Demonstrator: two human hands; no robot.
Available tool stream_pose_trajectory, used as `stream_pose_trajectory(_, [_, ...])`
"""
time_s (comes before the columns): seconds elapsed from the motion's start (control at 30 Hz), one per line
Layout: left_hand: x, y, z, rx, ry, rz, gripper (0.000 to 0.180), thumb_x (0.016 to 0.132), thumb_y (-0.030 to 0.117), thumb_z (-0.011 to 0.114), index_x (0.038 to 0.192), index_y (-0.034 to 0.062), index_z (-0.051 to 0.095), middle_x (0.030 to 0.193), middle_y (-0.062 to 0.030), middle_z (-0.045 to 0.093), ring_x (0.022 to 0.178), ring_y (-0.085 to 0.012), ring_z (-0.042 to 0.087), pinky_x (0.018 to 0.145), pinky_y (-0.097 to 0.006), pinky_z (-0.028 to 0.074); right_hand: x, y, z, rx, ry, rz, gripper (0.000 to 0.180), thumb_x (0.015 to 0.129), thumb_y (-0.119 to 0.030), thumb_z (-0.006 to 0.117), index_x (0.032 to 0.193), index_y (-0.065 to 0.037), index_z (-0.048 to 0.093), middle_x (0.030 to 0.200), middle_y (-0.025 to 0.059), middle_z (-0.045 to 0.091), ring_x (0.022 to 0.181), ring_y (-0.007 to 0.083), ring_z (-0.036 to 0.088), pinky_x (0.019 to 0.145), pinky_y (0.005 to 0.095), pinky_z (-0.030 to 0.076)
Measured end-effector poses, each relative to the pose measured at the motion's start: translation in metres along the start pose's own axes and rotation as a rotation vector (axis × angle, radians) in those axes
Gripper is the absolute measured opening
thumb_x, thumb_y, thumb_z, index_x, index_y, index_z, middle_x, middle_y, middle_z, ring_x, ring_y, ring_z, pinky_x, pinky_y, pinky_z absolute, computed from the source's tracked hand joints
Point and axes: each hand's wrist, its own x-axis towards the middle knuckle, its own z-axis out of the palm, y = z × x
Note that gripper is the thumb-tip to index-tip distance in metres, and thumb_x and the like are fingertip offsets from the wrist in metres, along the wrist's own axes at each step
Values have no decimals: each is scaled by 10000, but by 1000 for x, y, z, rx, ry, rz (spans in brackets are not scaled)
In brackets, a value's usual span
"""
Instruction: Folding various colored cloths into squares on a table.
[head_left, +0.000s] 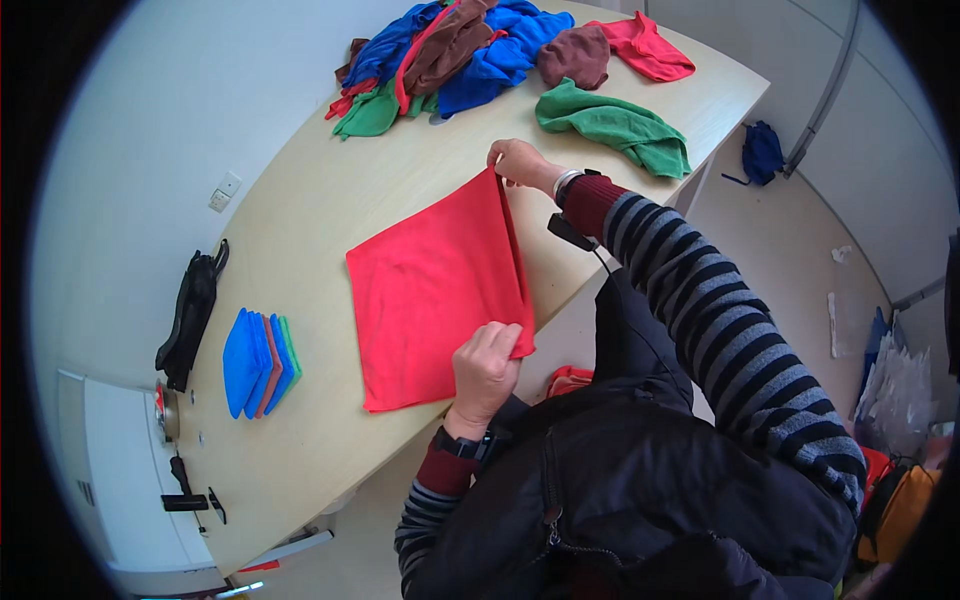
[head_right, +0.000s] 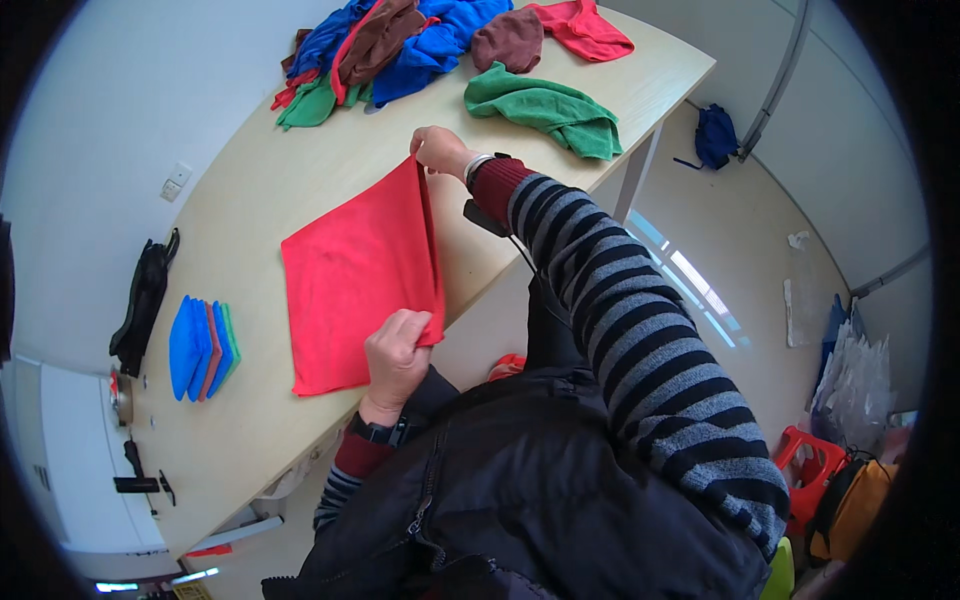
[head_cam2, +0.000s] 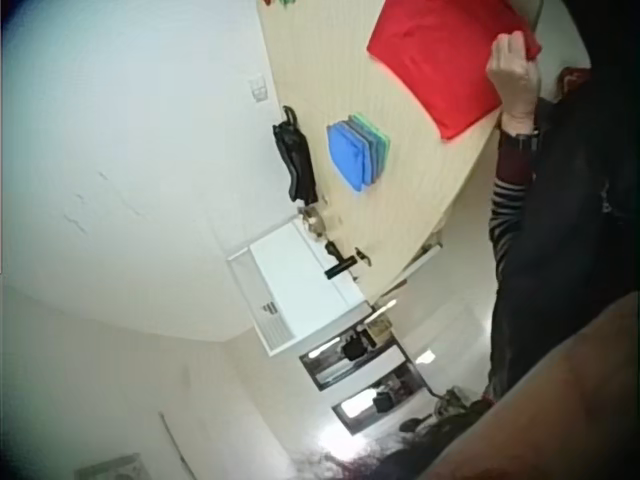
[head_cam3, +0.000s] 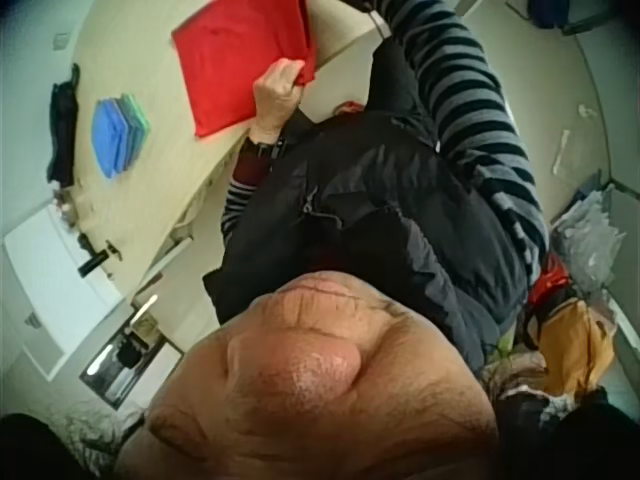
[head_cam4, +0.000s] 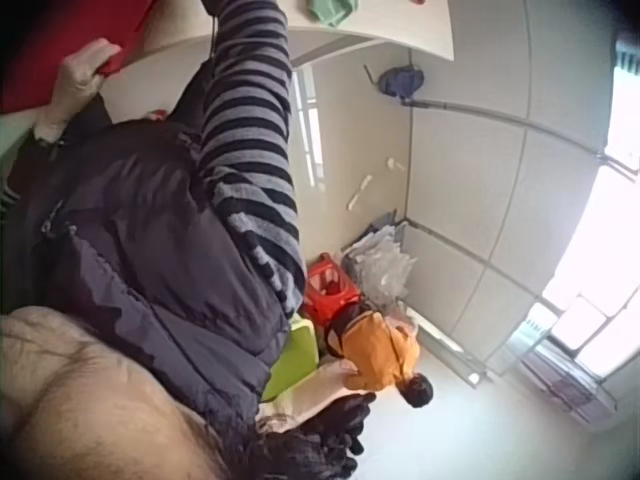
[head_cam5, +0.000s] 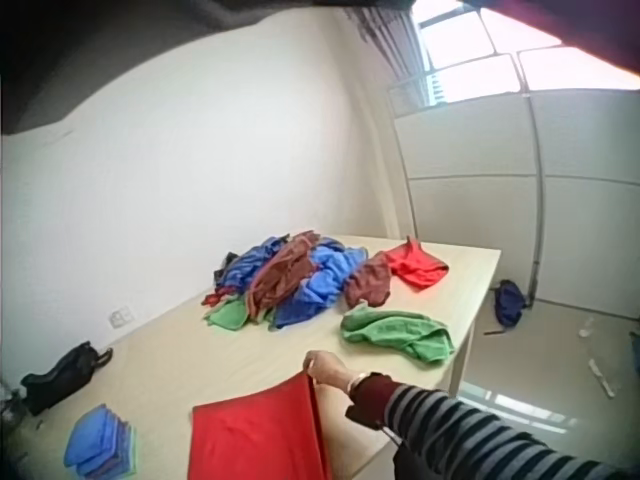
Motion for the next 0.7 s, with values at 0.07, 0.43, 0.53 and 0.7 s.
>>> stream_pose_trajectory(0.07, [7,3,7,45,-139,41,173,768,43,697,922,59,620,847,-119,641,781,-316,659,638,-399,537,7,-6,-3,27,-13,13,218,810,-6,560,969,-72,693,730,55,682,556,144,644,465,301,498])
stream_pose_trajectory(0.43, [63,12,49,-376,-261,-190,211,853,69,687,1056,18,659,955,-147,685,820,-336,679,704,-389,557,46,-11,-18,13,34,-13,245,840,-16,526,975,-88,718,723,42,682,631,137,677,517,283,525])
stream_pose_trajectory(0.53, [78,-11,34,-386,-248,-173,186,886,94,684,1060,30,677,989,-152,696,855,-324,690,740,-382,561,45,1,-28,78,91,52,236,854,-33,530,995,-76,716,768,74,703,666,192,696,580,320,552])
stream_pose_trajectory(0.7, [84,-177,-17,138,-1,-279,160,934,147,612,1061,76,678,1068,-151,673,1011,-361,639,855,-442,533,19,4,-25,-333,264,-321,207,884,-106,552,1005,-49,710,916,146,728,856,327,709,745,423,558])
